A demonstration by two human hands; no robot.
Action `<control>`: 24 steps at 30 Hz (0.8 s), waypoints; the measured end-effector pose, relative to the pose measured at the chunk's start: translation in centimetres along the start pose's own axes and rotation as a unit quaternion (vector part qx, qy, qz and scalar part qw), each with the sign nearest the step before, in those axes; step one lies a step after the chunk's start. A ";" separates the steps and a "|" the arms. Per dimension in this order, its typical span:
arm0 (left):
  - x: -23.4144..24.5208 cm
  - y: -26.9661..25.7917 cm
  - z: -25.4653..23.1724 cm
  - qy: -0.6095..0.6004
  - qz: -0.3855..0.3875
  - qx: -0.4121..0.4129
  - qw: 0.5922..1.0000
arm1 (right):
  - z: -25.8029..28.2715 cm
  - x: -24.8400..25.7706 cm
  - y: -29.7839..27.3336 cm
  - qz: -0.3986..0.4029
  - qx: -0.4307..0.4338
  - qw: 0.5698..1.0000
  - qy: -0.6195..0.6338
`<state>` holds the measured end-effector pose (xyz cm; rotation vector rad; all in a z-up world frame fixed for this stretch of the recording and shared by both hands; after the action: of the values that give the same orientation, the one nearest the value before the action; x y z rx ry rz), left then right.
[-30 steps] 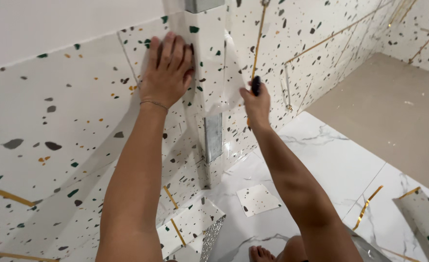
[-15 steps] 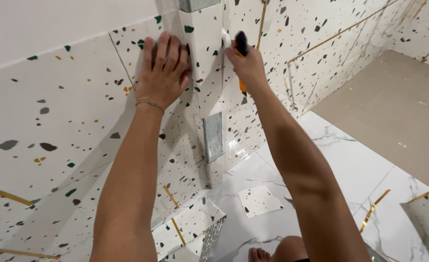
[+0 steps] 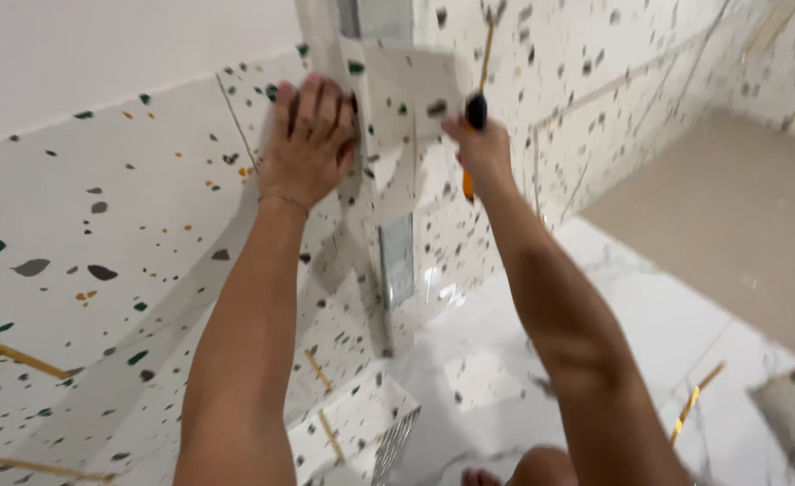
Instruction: The person picks up a terrazzo-patterned wall panel and positions it against a wall corner. Using a utility knife, they trim the panel to fit around a vertical metal profile, then press and smooth the panel into place.
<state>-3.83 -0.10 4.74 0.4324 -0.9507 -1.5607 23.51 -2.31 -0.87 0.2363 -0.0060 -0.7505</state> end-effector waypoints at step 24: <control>-1.7 4.7 -10.0 -0.030 0.049 -0.201 0.978 | -13.7 0.4 -5.7 -0.026 -0.038 0.977 0.206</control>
<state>6.93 -1.66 2.00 0.0521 -0.6652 -1.6322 21.21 -3.73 -15.50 0.3174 0.4237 -0.7418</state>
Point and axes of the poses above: each hand's wrist, its own y-axis towards the middle knuckle, its own x-axis out of the back of the hand, z = x × y, the point moved 7 cm from there along y, towards the middle knuckle, and after that the axes turned 6 degrees about -z, right-handed, at the moved point
